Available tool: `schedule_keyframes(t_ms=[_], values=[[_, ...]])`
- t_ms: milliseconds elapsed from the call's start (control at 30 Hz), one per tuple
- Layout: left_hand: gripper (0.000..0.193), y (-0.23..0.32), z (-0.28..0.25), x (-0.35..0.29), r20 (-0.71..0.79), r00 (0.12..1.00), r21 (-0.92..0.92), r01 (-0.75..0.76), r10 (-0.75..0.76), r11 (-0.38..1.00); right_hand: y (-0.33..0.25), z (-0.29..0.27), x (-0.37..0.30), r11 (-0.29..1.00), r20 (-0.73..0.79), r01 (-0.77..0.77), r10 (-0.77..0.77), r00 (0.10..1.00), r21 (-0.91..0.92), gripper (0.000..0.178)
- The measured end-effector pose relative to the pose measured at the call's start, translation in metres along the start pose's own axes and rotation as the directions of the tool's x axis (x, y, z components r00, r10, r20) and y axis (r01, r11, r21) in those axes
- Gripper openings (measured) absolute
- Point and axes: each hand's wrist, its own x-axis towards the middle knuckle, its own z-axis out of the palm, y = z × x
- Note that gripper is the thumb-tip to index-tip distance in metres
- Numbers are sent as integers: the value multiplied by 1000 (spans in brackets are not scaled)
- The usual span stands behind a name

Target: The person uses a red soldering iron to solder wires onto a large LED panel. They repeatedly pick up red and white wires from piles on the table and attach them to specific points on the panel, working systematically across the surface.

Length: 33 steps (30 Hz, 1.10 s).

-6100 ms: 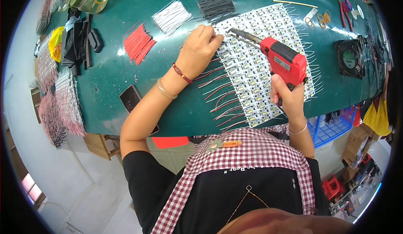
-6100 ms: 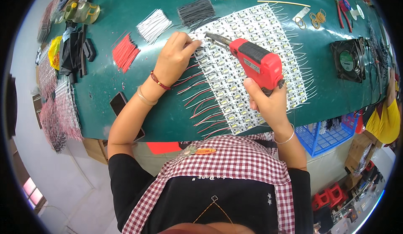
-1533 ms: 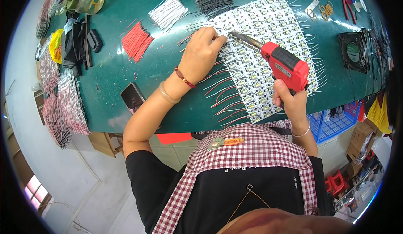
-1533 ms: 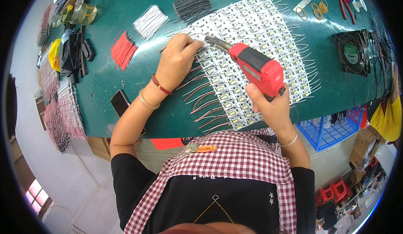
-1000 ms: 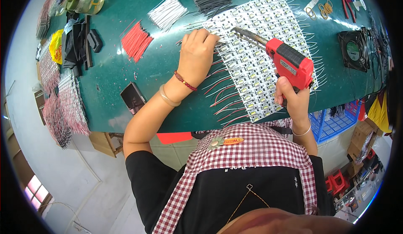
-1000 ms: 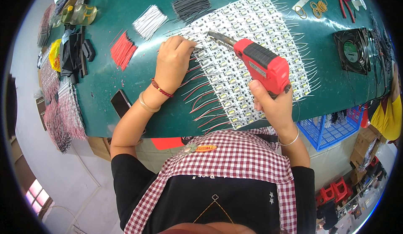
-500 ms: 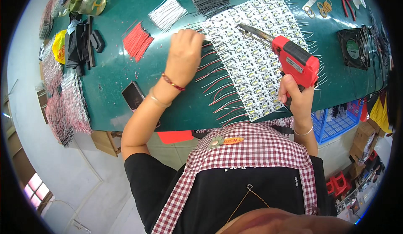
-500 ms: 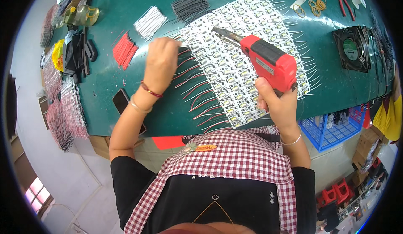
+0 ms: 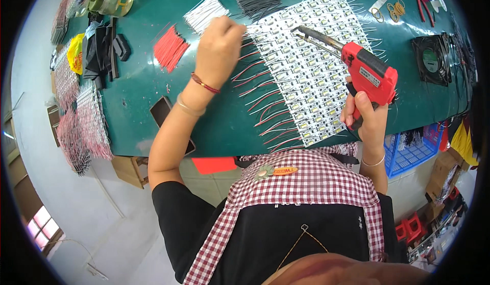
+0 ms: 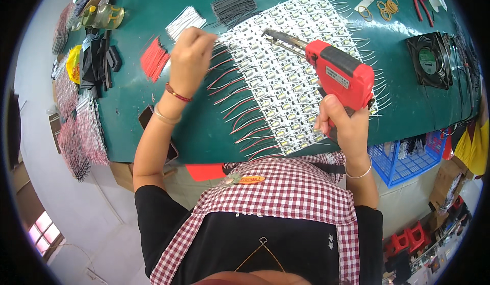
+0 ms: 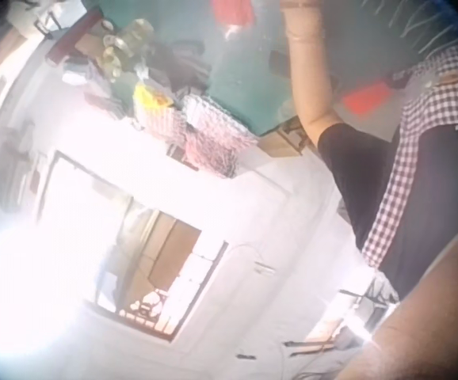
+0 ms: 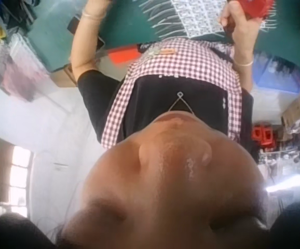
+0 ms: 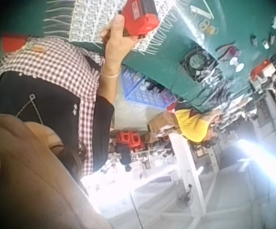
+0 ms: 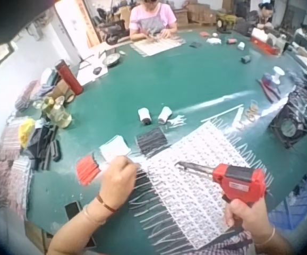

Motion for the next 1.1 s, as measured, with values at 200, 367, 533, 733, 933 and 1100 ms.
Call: schedule_keyframes(t_ms=[200, 367, 533, 733, 933, 1100], values=[[23, 25, 22, -7, 110, 991, -98, -68, 79, 993, 11, 4, 2, 991, -18, -76, 75, 997, -112, 21], [26, 30, 18, -5, 123, 990, -120, -49, 64, 992, 16, 8, 3, 988, -14, -97, 96, 995, -117, 22], [21, 32, 18, -10, 150, 988, -135, -8, 29, 991, 17, 11, 3, 981, -25, -99, 96, 995, -166, 21], [21, 31, 21, -9, 147, 989, -154, -8, 31, 988, 21, 12, 4, 965, -19, -116, 114, 993, -235, 22], [23, 32, 20, -7, 136, 990, -148, -16, 37, 989, 17, 14, 4, 934, -35, -156, 152, 988, -323, 21], [23, 31, 21, -7, 141, 989, -144, -31, 51, 989, 16, 15, 2, 966, -52, -99, 90, 995, -237, 20]])
